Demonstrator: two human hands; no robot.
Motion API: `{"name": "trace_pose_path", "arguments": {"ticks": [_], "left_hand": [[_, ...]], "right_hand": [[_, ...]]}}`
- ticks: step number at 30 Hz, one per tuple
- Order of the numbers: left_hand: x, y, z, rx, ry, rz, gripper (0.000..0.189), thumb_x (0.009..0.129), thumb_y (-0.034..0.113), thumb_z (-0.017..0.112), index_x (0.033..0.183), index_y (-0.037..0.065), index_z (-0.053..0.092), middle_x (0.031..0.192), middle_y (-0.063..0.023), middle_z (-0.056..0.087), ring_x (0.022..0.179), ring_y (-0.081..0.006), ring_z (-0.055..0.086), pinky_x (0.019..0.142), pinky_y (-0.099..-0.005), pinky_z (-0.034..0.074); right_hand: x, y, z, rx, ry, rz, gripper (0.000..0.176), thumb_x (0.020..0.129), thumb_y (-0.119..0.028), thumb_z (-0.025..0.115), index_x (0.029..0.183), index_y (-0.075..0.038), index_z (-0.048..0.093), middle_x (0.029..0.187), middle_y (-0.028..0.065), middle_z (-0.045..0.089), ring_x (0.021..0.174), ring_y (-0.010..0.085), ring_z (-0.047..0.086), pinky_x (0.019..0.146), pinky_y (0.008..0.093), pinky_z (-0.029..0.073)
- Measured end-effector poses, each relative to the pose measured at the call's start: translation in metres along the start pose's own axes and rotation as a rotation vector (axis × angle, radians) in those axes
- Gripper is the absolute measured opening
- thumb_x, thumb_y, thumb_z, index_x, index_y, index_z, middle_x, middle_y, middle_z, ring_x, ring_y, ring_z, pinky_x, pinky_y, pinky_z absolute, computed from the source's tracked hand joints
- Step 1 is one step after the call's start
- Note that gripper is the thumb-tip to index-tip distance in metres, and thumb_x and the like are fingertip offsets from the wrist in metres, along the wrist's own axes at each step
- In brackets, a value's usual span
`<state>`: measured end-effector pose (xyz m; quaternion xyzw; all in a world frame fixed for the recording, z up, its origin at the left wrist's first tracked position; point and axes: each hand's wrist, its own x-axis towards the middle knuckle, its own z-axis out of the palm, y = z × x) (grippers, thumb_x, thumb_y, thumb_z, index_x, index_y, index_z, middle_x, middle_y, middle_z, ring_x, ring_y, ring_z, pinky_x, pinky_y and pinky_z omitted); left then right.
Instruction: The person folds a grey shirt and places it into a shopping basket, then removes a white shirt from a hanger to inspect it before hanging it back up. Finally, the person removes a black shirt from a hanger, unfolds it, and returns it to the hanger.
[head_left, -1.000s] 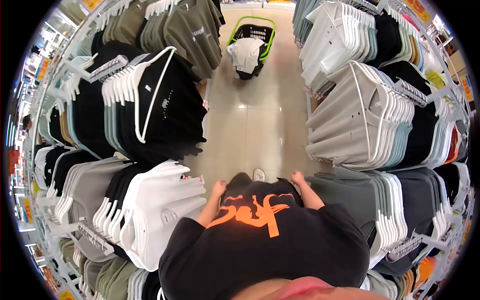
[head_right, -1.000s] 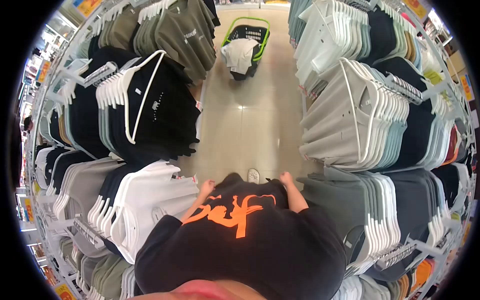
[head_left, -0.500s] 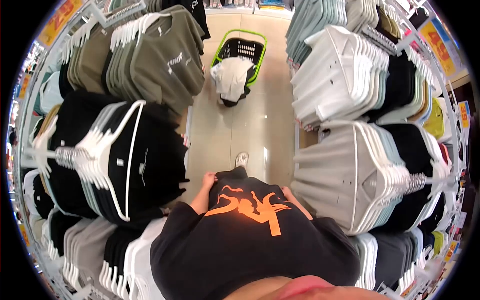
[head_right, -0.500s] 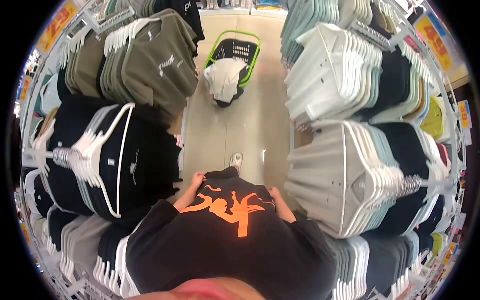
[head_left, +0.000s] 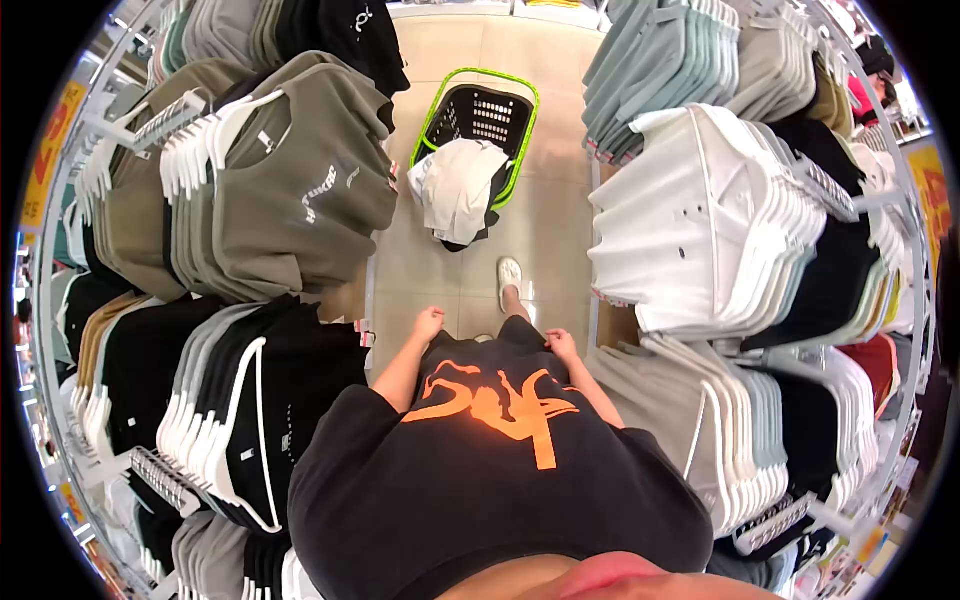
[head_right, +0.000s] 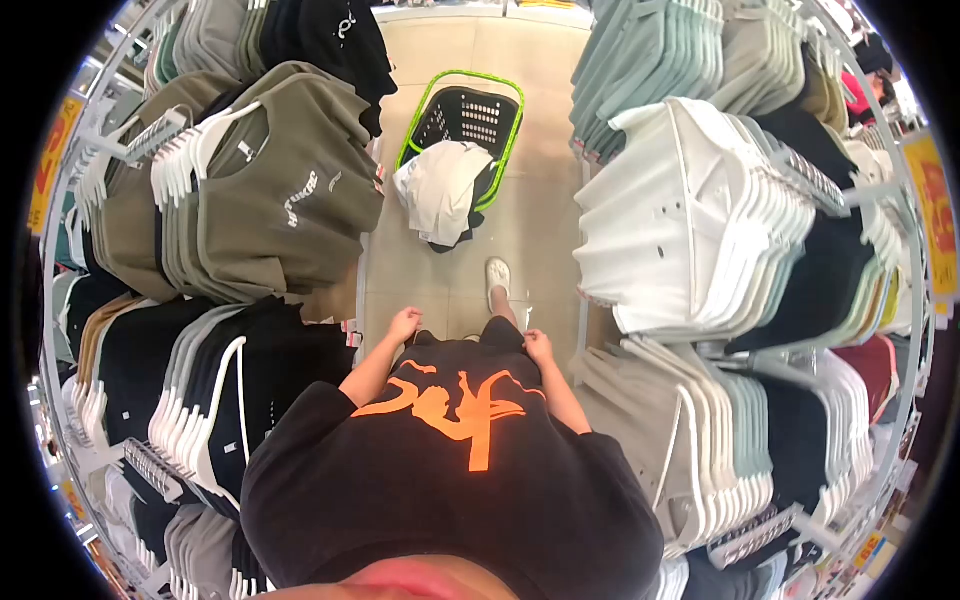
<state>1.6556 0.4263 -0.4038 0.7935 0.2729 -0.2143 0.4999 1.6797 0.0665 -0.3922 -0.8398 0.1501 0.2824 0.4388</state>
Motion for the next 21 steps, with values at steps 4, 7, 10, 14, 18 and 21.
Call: {"name": "trace_pose_path", "arguments": {"ticks": [4, 7, 10, 14, 18, 21], "left_hand": [[0.04, -0.034, 0.018, -0.153, 0.0, -0.064, 0.019, 0.078, 0.013, 0.05, 0.092, 0.004, 0.059, 0.071, -0.0081, 0.061, 0.06, -0.0146, 0.058, 0.057, -0.029, 0.047], [0.045, 0.009, -0.003, -0.098, 0.051, -0.182, 0.018, 0.077, 0.015, 0.052, 0.088, 0.005, 0.062, 0.069, -0.0076, 0.061, 0.059, -0.0151, 0.057, 0.054, -0.0301, 0.047], [0.074, 0.048, -0.027, 0.017, 0.051, -0.197, 0.02, 0.077, 0.015, 0.052, 0.09, 0.004, 0.06, 0.065, -0.0067, 0.06, 0.059, -0.0159, 0.057, 0.056, -0.029, 0.047], [0.107, 0.077, -0.034, 0.049, 0.239, -0.069, 0.018, 0.075, 0.014, 0.052, 0.088, 0.005, 0.06, 0.069, -0.0089, 0.061, 0.062, -0.0178, 0.059, 0.06, -0.0301, 0.047], [0.129, 0.134, -0.02, -0.077, 0.337, -0.11, 0.016, 0.073, 0.012, 0.053, 0.085, 0.007, 0.062, 0.074, -0.0109, 0.063, 0.068, -0.0222, 0.061, 0.066, -0.0319, 0.048], [0.145, 0.149, -0.016, 0.052, 0.283, -0.109, 0.016, 0.072, 0.011, 0.053, 0.085, 0.009, 0.063, 0.075, -0.0105, 0.063, 0.071, -0.0232, 0.061, 0.069, -0.0327, 0.048]], "right_hand": [[0.075, -0.026, -0.031, -0.299, 0.093, -0.173, 0.021, 0.077, -0.014, 0.048, 0.091, -0.007, 0.062, 0.069, 0.0087, 0.064, 0.066, 0.0184, 0.062, 0.063, 0.0313, 0.048], [0.121, -0.077, -0.068, -0.052, -0.047, 0.032, 0.02, 0.08, -0.014, 0.048, 0.093, -0.006, 0.06, 0.065, 0.0078, 0.062, 0.058, 0.0154, 0.06, 0.053, 0.0299, 0.047], [0.175, -0.11, -0.089, 0.202, -0.07, 0.086, 0.022, 0.083, -0.016, 0.046, 0.099, -0.007, 0.057, 0.065, 0.0074, 0.06, 0.053, 0.0138, 0.057, 0.046, 0.028, 0.045], [0.237, -0.095, -0.103, -0.273, -0.196, -0.027, 0.026, 0.085, -0.018, 0.043, 0.106, -0.007, 0.052, 0.07, 0.0091, 0.06, 0.048, 0.014, 0.055, 0.042, 0.0264, 0.043], [0.256, -0.131, -0.112, -0.243, -0.202, -0.06, 0.027, 0.083, -0.017, 0.043, 0.105, -0.006, 0.053, 0.074, 0.0091, 0.062, 0.049, 0.014, 0.055, 0.044, 0.027, 0.043], [0.256, -0.165, -0.109, -0.096, -0.231, 0.03, 0.027, 0.083, -0.017, 0.043, 0.106, -0.006, 0.053, 0.072, 0.0083, 0.062, 0.05, 0.014, 0.055, 0.045, 0.0271, 0.043]]}}
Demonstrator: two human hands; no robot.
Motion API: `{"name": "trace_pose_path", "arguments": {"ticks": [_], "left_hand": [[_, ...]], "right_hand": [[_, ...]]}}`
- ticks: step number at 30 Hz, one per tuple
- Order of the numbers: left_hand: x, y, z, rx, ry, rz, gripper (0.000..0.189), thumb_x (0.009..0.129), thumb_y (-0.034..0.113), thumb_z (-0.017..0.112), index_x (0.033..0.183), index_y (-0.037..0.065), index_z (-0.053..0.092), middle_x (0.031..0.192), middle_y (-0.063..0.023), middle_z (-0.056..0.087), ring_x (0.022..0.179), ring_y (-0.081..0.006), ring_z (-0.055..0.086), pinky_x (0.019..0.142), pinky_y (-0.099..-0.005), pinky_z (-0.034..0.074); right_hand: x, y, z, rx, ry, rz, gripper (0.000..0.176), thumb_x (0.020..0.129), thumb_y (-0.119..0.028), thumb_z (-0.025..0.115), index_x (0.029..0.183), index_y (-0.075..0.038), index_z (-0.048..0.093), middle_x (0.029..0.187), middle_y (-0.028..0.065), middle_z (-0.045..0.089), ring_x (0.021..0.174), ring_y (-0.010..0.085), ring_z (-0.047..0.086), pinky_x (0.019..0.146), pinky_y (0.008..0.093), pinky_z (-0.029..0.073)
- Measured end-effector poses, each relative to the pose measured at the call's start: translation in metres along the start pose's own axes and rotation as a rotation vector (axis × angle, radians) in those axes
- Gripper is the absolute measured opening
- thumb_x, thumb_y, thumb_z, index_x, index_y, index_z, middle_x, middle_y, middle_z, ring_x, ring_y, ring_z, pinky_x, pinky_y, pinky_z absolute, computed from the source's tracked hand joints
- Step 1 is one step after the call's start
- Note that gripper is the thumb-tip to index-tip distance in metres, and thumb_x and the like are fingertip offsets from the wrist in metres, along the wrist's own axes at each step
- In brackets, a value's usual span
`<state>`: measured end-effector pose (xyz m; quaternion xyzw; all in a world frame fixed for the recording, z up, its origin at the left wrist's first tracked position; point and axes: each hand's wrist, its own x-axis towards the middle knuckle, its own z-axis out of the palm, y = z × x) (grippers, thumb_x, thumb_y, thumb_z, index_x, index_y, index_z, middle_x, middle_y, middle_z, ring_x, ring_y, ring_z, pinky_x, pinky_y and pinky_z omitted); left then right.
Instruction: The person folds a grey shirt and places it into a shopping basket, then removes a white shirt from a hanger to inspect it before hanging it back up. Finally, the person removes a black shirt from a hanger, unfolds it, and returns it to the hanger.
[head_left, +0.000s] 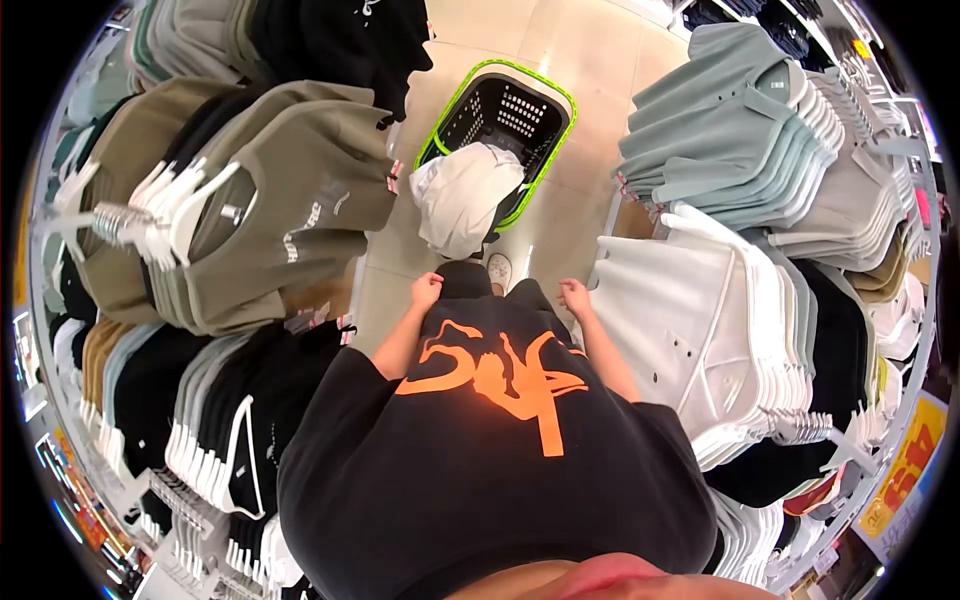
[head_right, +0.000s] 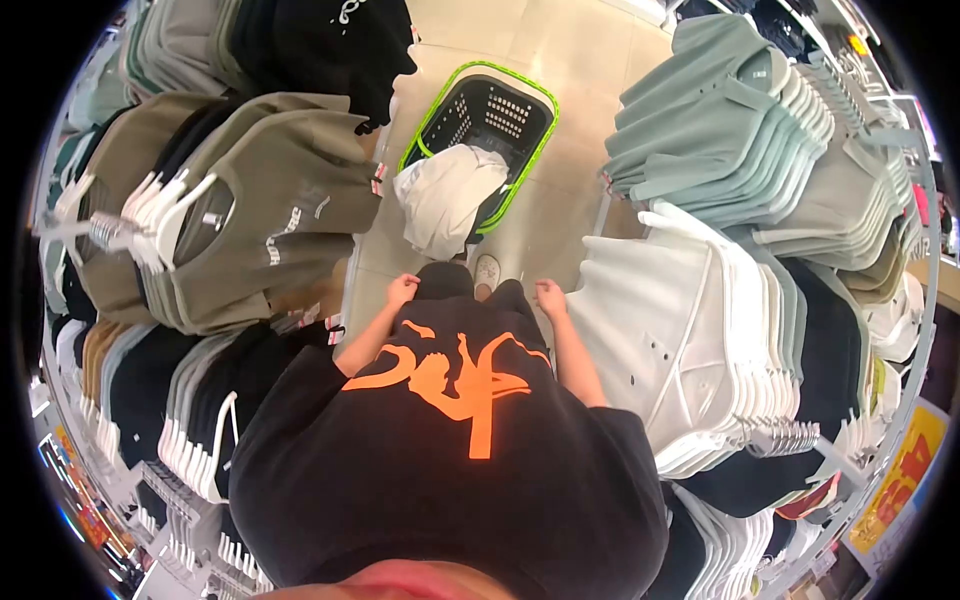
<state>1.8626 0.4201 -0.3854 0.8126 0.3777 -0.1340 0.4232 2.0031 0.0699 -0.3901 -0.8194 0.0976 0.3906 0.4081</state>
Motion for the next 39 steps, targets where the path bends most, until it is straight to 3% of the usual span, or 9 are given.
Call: {"name": "trace_pose_path", "arguments": {"ticks": [8, 11, 18, 23, 26, 29, 32, 38, 39], "left_hand": [[0.138, 0.041, -0.009, 0.248, -0.43, 0.034, 0.021, 0.071, 0.02, 0.055, 0.088, 0.009, 0.062, 0.089, -0.0142, 0.062, 0.089, -0.0284, 0.057, 0.077, -0.0369, 0.045], [0.184, 0.062, 0.004, 0.335, -0.372, 0.056, 0.029, 0.071, 0.025, 0.057, 0.095, 0.009, 0.058, 0.095, -0.014, 0.061, 0.092, -0.0277, 0.057, 0.079, -0.0384, 0.045], [0.249, 0.099, 0.052, 0.544, -0.201, -0.044, 0.042, 0.069, 0.034, 0.062, 0.099, 0.005, 0.053, 0.091, -0.0146, 0.059, 0.09, -0.032, 0.056, 0.077, -0.0424, 0.045], [0.285, 0.081, 0.132, 1.056, 0.0, 0.028, 0.024, 0.076, 0.025, 0.053, 0.091, 0.007, 0.055, 0.088, -0.0107, 0.059, 0.084, -0.0276, 0.057, 0.074, -0.0432, 0.045], [0.292, 0.101, 0.124, 1.241, -0.132, 0.114, 0.021, 0.075, 0.02, 0.052, 0.094, 0.012, 0.054, 0.088, -0.0106, 0.058, 0.084, -0.019, 0.058, 0.066, -0.0332, 0.046], [0.3, 0.108, 0.103, 0.917, -0.266, 0.025, 0.017, 0.079, 0.016, 0.046, 0.091, 0.01, 0.055, 0.089, -0.011, 0.058, 0.085, -0.0227, 0.057, 0.068, -0.0349, 0.046], [0.295, 0.097, 0.073, 0.585, -0.139, 0.179, 0.016, 0.079, 0.013, 0.047, 0.089, 0.005, 0.056, 0.085, -0.0108, 0.058, 0.082, -0.0277, 0.057, 0.074, -0.0397, 0.044], [0.261, 0.168, -0.003, -0.146, 0.263, 0.438, 0.027, 0.081, 0.009, 0.041, 0.103, -0.004, 0.052, 0.09, -0.0172, 0.057, 0.089, -0.0333, 0.054, 0.083, -0.0366, 0.041], [0.248, 0.185, -0.016, -0.247, 0.201, 0.432, 0.028, 0.082, 0.009, 0.041, 0.105, -0.004, 0.051, 0.092, -0.0171, 0.057, 0.089, -0.031, 0.054, 0.083, -0.0351, 0.041]], "right_hand": [[0.003, -0.017, 0.019, 0.143, -0.005, 0.2, 0.027, 0.083, -0.018, 0.044, 0.106, -0.006, 0.053, 0.07, 0.0071, 0.061, 0.049, 0.0131, 0.054, 0.04, 0.0247, 0.041], [0.009, -0.04, 0.028, 0.045, -0.08, 0.293, 0.026, 0.082, -0.018, 0.045, 0.102, -0.005, 0.055, 0.068, 0.0086, 0.062, 0.049, 0.014, 0.056, 0.043, 0.0267, 0.044], [0.109, -0.097, 0.062, -0.303, 0.053, -0.03, 0.024, 0.079, -0.013, 0.045, 0.097, -0.004, 0.058, 0.068, 0.0115, 0.062, 0.06, 0.0148, 0.059, 0.056, 0.0279, 0.046], [0.132, -0.179, 0.089, 0.491, -0.054, 0.099, 0.023, 0.081, -0.007, 0.044, 0.1, -0.004, 0.056, 0.073, 0.0082, 0.06, 0.061, 0.012, 0.056, 0.056, 0.0249, 0.046], [0.13, -0.169, 0.098, 0.341, -0.122, 0.013, 0.023, 0.081, -0.009, 0.045, 0.101, -0.004, 0.056, 0.071, 0.0077, 0.059, 0.059, 0.012, 0.055, 0.056, 0.0242, 0.045], [0.134, -0.119, 0.102, 0.173, -0.128, -0.002, 0.022, 0.081, -0.009, 0.045, 0.1, -0.004, 0.056, 0.069, 0.007, 0.059, 0.059, 0.0121, 0.055, 0.055, 0.024, 0.045], [0.129, -0.095, 0.079, 0.136, -0.078, 0.166, 0.022, 0.081, -0.009, 0.045, 0.099, -0.004, 0.056, 0.068, 0.0074, 0.06, 0.057, 0.0125, 0.056, 0.052, 0.0245, 0.045], [0.121, -0.094, 0.033, -0.022, 0.011, 0.14, 0.021, 0.082, -0.012, 0.045, 0.099, -0.005, 0.056, 0.068, 0.0082, 0.061, 0.053, 0.0127, 0.056, 0.049, 0.0252, 0.045], [0.121, -0.1, 0.028, -0.028, 0.002, 0.125, 0.021, 0.083, -0.012, 0.045, 0.1, -0.006, 0.055, 0.069, 0.0082, 0.061, 0.054, 0.0129, 0.057, 0.049, 0.0252, 0.045]]}}
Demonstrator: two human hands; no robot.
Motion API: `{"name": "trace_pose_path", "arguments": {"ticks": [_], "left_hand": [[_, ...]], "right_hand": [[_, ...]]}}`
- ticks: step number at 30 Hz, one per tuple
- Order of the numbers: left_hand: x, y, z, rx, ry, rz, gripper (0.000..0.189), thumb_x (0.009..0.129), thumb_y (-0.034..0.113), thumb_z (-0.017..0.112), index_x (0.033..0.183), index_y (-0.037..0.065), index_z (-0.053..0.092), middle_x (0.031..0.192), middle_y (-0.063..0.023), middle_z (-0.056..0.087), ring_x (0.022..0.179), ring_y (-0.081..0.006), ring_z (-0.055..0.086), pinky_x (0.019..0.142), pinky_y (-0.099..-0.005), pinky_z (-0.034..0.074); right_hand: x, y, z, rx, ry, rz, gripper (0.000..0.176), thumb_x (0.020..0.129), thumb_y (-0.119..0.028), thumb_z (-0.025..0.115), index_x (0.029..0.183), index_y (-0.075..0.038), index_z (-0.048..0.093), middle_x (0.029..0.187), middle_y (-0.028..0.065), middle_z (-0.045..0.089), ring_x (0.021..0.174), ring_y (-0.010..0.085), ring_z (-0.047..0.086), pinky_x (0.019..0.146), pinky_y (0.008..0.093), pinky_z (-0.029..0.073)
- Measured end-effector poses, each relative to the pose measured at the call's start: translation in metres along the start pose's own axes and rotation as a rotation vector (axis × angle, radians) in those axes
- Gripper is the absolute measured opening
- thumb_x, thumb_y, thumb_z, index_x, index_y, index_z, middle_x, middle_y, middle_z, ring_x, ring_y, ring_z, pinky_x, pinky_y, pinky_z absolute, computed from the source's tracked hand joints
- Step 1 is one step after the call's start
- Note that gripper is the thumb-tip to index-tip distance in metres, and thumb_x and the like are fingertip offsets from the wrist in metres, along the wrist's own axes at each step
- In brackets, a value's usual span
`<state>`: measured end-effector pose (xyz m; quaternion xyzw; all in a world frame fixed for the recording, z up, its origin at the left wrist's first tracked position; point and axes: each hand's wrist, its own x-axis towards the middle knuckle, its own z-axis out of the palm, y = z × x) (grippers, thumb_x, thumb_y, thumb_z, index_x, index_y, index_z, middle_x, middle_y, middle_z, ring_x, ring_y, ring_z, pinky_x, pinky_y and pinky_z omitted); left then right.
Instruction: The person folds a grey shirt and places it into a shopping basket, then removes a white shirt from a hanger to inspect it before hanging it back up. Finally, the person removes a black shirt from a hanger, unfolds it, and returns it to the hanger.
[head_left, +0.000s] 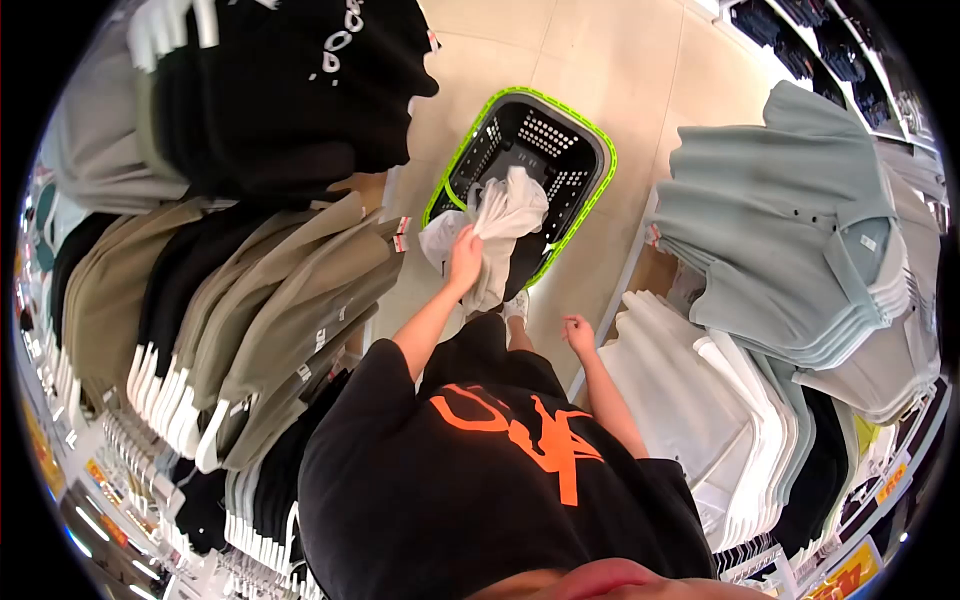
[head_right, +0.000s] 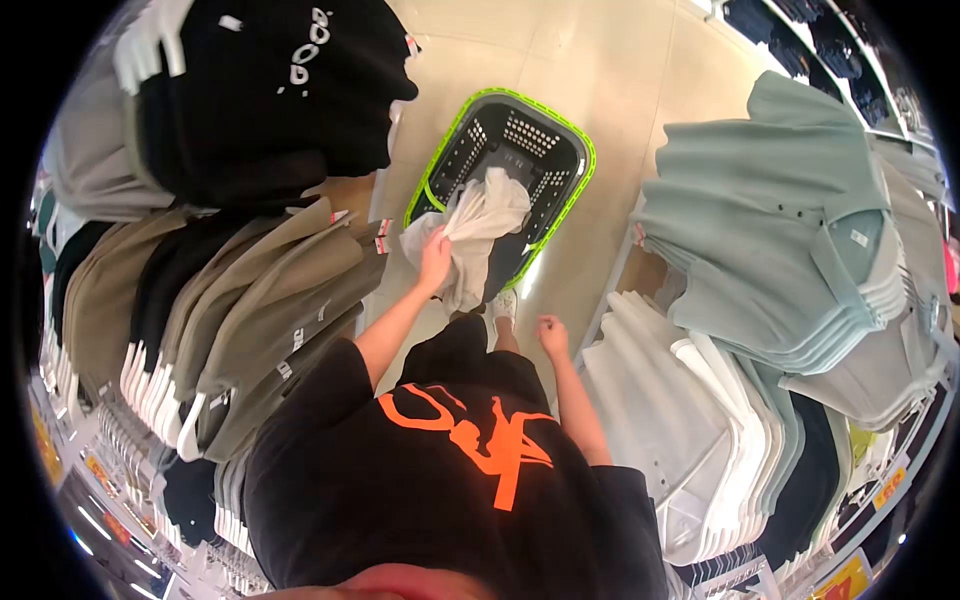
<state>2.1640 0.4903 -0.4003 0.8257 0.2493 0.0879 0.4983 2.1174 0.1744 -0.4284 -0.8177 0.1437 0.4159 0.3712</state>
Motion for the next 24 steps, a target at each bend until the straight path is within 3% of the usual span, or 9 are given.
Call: {"name": "trace_pose_path", "arguments": {"ticks": [3, 4, 5, 6, 10, 12, 18, 21, 24], "left_hand": [[-0.023, 0.093, -0.032, -0.286, -0.125, -0.108, 0.032, 0.085, 0.011, 0.04, 0.11, -0.005, 0.05, 0.095, -0.0157, 0.059, 0.089, -0.0203, 0.054, 0.082, -0.0297, 0.039], [-0.03, 0.134, -0.053, -0.194, -0.375, -0.357, 0.033, 0.084, 0.01, 0.04, 0.111, -0.005, 0.05, 0.1, -0.0171, 0.058, 0.094, -0.0206, 0.054, 0.084, -0.03, 0.039], [-0.048, 0.155, -0.061, -0.255, -0.41, -0.274, 0.034, 0.083, 0.01, 0.041, 0.111, -0.006, 0.049, 0.105, -0.0181, 0.057, 0.099, -0.0205, 0.054, 0.085, -0.0295, 0.04], [-0.073, 0.161, -0.059, -0.243, -0.315, 0.12, 0.034, 0.081, 0.01, 0.042, 0.111, -0.006, 0.05, 0.108, -0.0183, 0.057, 0.1, -0.0214, 0.055, 0.085, -0.0296, 0.041], [-0.169, 0.26, -0.112, -0.566, -0.972, 0.117, 0.041, 0.082, 0.021, 0.049, 0.115, -0.004, 0.048, 0.112, -0.0164, 0.054, 0.103, -0.0221, 0.053, 0.087, -0.031, 0.039], [-0.211, 0.264, -0.107, -0.648, -1.149, 0.33, 0.031, 0.084, 0.014, 0.046, 0.111, 0.001, 0.052, 0.091, -0.007, 0.057, 0.083, -0.0141, 0.052, 0.077, -0.0262, 0.041], [-0.254, 0.279, -0.12, -0.339, -1.163, -0.175, 0.026, 0.086, 0.016, 0.043, 0.107, 0.008, 0.056, 0.073, -0.0022, 0.053, 0.056, -0.0073, 0.049, 0.045, -0.0223, 0.044], [-0.264, 0.269, -0.102, -0.233, -1.159, 0.138, 0.02, 0.081, 0.015, 0.046, 0.098, 0.006, 0.053, 0.084, -0.0025, 0.057, 0.073, -0.0119, 0.053, 0.067, -0.025, 0.044], [-0.277, 0.289, -0.097, -0.494, -0.861, 0.097, 0.03, 0.079, 0.006, 0.051, 0.107, 0.003, 0.04, 0.101, -0.0069, 0.051, 0.085, -0.0124, 0.05, 0.074, -0.0257, 0.041]], "right_hand": [[-0.003, -0.026, -0.005, 0.162, -0.083, -0.012, 0.024, 0.084, -0.016, 0.044, 0.105, -0.007, 0.053, 0.075, 0.0087, 0.062, 0.058, 0.0136, 0.057, 0.05, 0.0252, 0.046], [-0.003, -0.04, -0.006, 0.244, -0.122, -0.013, 0.025, 0.085, -0.017, 0.044, 0.107, -0.008, 0.052, 0.078, 0.009, 0.062, 0.059, 0.0138, 0.058, 0.051, 0.0253, 0.046], [-0.014, -0.067, -0.01, 0.325, -0.154, 0.03, 0.024, 0.084, -0.017, 0.045, 0.104, -0.008, 0.054, 0.083, 0.0097, 0.062, 0.063, 0.0152, 0.058, 0.053, 0.0269, 0.047], [-0.028, -0.096, -0.012, 0.405, -0.187, 0.075, 0.023, 0.084, -0.017, 0.046, 0.102, -0.007, 0.056, 0.088, 0.0105, 0.063, 0.066, 0.0165, 0.059, 0.056, 0.0285, 0.047], [0.009, -0.076, 0.008, 0.656, -0.358, -0.108, 0.022, 0.078, -0.014, 0.051, 0.096, -0.004, 0.058, 0.088, 0.0137, 0.063, 0.07, 0.0251, 0.06, 0.064, 0.0349, 0.047], [-0.015, -0.09, 0.0, 0.717, -0.375, -0.113, 0.022, 0.078, -0.014, 0.051, 0.096, -0.004, 0.058, 0.088, 0.0138, 0.063, 0.071, 0.0254, 0.06, 0.064, 0.035, 0.047], [-0.094, -0.082, -0.047, 0.766, -0.328, -0.223, 0.022, 0.078, -0.014, 0.051, 0.096, -0.004, 0.058, 0.088, 0.0143, 0.062, 0.071, 0.0262, 0.06, 0.064, 0.0353, 0.047], [-0.126, -0.054, -0.068, 0.759, -0.286, -0.264, 0.022, 0.077, -0.013, 0.052, 0.096, -0.004, 0.058, 0.088, 0.0145, 0.062, 0.072, 0.0266, 0.06, 0.065, 0.0355, 0.047], [-0.154, -0.023, -0.079, 0.755, -0.257, -0.287, 0.022, 0.077, -0.013, 0.052, 0.096, -0.004, 0.058, 0.088, 0.0147, 0.062, 0.072, 0.0271, 0.059, 0.065, 0.0357, 0.047]]}}
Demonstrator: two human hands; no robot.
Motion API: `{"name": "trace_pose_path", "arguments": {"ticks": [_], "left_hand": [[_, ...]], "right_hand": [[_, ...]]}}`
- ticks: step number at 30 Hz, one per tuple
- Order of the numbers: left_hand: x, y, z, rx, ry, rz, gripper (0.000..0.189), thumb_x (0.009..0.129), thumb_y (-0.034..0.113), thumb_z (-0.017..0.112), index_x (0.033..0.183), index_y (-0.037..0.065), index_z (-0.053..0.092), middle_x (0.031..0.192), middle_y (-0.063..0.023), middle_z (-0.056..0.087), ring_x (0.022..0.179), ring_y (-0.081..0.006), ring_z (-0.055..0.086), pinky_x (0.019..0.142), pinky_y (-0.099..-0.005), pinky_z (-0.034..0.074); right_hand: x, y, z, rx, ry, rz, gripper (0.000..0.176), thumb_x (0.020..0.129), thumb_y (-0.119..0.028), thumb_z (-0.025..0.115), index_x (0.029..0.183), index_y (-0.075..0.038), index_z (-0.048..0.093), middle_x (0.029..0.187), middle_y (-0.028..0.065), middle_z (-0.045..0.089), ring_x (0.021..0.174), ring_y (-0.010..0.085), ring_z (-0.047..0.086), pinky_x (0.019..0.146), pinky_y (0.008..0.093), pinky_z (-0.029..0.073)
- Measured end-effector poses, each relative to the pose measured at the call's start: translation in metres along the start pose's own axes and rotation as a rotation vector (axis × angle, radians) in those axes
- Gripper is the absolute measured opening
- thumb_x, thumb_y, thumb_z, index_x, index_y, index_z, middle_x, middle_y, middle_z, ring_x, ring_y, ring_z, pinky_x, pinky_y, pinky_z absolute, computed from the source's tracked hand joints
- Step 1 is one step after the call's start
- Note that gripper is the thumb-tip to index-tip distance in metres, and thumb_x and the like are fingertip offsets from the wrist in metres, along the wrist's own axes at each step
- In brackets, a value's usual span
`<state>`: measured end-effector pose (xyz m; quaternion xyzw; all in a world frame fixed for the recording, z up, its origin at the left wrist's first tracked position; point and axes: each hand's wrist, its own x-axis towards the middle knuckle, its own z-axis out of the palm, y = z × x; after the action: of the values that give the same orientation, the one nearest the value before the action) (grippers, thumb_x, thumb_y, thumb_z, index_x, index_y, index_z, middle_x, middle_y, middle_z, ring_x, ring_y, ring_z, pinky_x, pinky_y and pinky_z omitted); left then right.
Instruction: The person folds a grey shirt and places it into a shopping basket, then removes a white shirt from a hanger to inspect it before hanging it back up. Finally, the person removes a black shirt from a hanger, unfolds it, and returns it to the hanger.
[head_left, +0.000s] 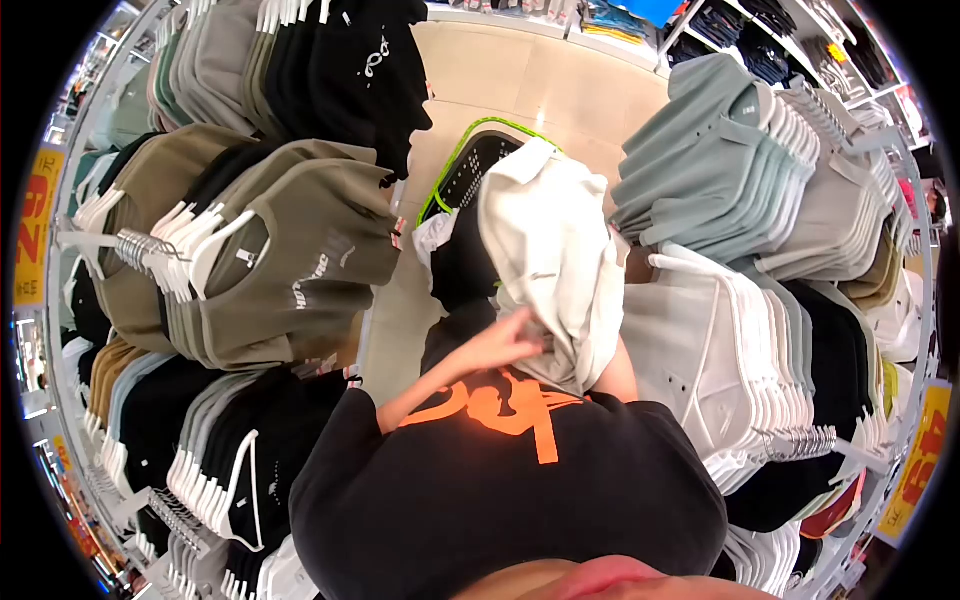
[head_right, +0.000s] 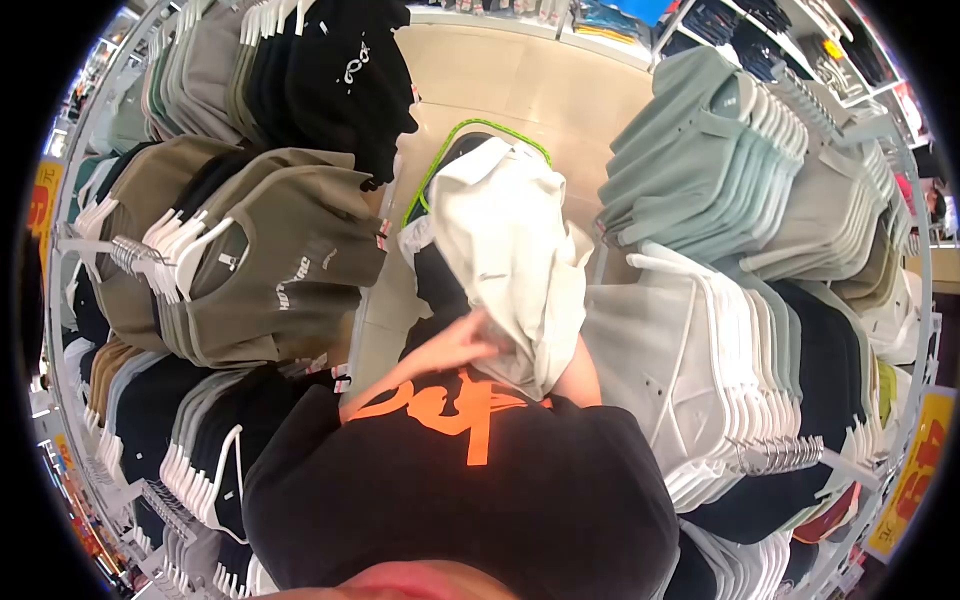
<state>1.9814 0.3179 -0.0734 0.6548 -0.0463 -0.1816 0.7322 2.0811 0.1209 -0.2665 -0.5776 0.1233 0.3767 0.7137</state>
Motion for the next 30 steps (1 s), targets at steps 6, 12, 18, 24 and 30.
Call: {"name": "trace_pose_path", "arguments": {"ticks": [6, 12, 18, 24, 30], "left_hand": [[0.022, -0.011, -0.001, -0.252, 0.695, 0.121, 0.054, 0.076, 0.007, 0.059, 0.122, 0.005, 0.029, 0.107, -0.0091, 0.04, 0.08, -0.0143, 0.049, 0.069, -0.0278, 0.044], [0.015, -0.028, 0.003, 0.434, 0.474, 0.289, 0.045, 0.072, 0.008, 0.058, 0.114, 0.0, 0.045, 0.106, -0.0118, 0.047, 0.084, -0.0163, 0.052, 0.073, -0.027, 0.044], [0.002, 0.01, 0.029, -0.2, 0.547, 0.251, 0.024, 0.082, 0.009, 0.048, 0.101, -0.004, 0.053, 0.095, -0.006, 0.06, 0.085, -0.0102, 0.054, 0.075, -0.0245, 0.042], [0.013, 0.051, -0.013, -0.343, -0.191, 0.159, 0.055, 0.062, 0.018, 0.06, 0.11, -0.004, 0.045, 0.102, -0.0071, 0.055, 0.095, -0.0137, 0.053, 0.082, -0.0246, 0.039], [0.042, 0.063, -0.021, -0.21, -0.548, -0.156, 0.074, 0.067, 0.039, 0.069, 0.12, -0.004, 0.043, 0.11, -0.0055, 0.054, 0.1, -0.011, 0.048, 0.087, -0.0247, 0.037]], "right_hand": [[-0.054, 0.032, -0.011, -0.005, 0.018, -0.037, 0.022, 0.076, -0.013, 0.052, 0.096, -0.004, 0.058, 0.087, 0.0151, 0.062, 0.072, 0.0279, 0.059, 0.065, 0.036, 0.047], [-0.087, 0.043, -0.009, -0.016, 0.041, -0.104, 0.023, 0.076, -0.013, 0.052, 0.096, -0.004, 0.058, 0.087, 0.0155, 0.062, 0.073, 0.0287, 0.059, 0.066, 0.0364, 0.046], [-0.122, 0.032, -0.006, -0.067, 0.08, -0.206, 0.023, 0.075, -0.012, 0.053, 0.096, -0.004, 0.058, 0.087, 0.0159, 0.062, 0.073, 0.0295, 0.059, 0.066, 0.0367, 0.046], [-0.169, 0.008, -0.001, -0.185, 0.141, -0.351, 0.023, 0.075, -0.012, 0.053, 0.096, -0.004, 0.058, 0.087, 0.0163, 0.061, 0.074, 0.0304, 0.058, 0.066, 0.0371, 0.046], [-0.215, -0.024, 0.023, -0.342, 0.226, -0.491, 0.024, 0.074, -0.012, 0.053, 0.096, -0.004, 0.058, 0.087, 0.0167, 0.061, 0.075, 0.0312, 0.058, 0.067, 0.0374, 0.046]]}}
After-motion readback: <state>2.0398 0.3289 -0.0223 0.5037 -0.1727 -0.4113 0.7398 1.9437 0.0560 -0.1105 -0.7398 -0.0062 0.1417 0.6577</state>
